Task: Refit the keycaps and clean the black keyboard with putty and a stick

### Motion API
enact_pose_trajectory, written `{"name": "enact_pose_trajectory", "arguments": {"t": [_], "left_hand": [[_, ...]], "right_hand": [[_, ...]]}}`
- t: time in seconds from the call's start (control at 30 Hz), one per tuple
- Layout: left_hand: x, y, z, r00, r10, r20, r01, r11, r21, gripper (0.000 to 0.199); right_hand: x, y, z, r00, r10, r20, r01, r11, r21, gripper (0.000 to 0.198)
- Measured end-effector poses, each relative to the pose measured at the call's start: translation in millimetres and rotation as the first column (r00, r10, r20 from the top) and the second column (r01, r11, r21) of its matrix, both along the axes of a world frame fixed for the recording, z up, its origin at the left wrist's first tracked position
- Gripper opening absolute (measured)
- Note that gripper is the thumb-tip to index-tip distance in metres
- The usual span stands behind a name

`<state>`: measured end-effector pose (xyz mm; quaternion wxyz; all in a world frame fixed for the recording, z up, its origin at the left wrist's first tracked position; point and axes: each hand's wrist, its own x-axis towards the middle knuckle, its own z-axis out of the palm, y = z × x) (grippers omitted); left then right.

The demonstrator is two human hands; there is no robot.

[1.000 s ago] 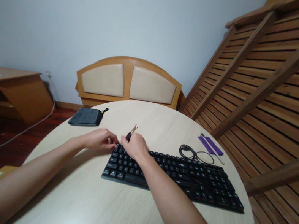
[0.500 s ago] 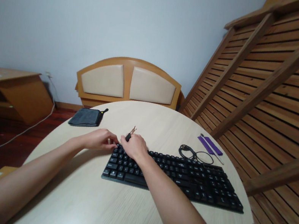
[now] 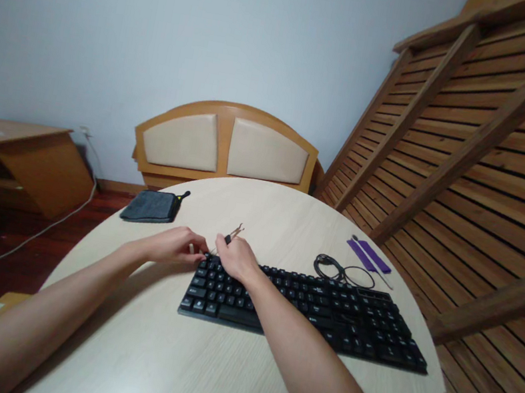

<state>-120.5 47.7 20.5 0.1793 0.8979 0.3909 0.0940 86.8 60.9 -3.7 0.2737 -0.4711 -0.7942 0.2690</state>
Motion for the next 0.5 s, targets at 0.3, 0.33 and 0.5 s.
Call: {"name": "enact_pose_trajectory", "arguments": {"t": [0.3, 0.33, 0.5], "left_hand": [[-3.5, -1.1, -1.7, 0.992, 0.012, 0.125, -0.003, 0.997, -0.072, 0.014], [-4.6, -0.8, -2.7, 0.989, 0.022, 0.148, -0.009, 0.996, -0.089, 0.015], [-7.1, 2.6, -9.8, 0.978, 0.077, 0.193, -0.054, 0.991, -0.124, 0.015]], "right_hand": [[1.1, 7.0, -1.4, 0.987, -0.005, -0.163, -0.006, 0.997, -0.071, 0.049], [1.1, 6.8, -1.1, 0.985, -0.026, -0.171, 0.013, 0.997, -0.079, 0.049], [-0.6, 3.0, -1.9, 0.979, -0.118, -0.167, 0.1, 0.989, -0.113, 0.046]]}}
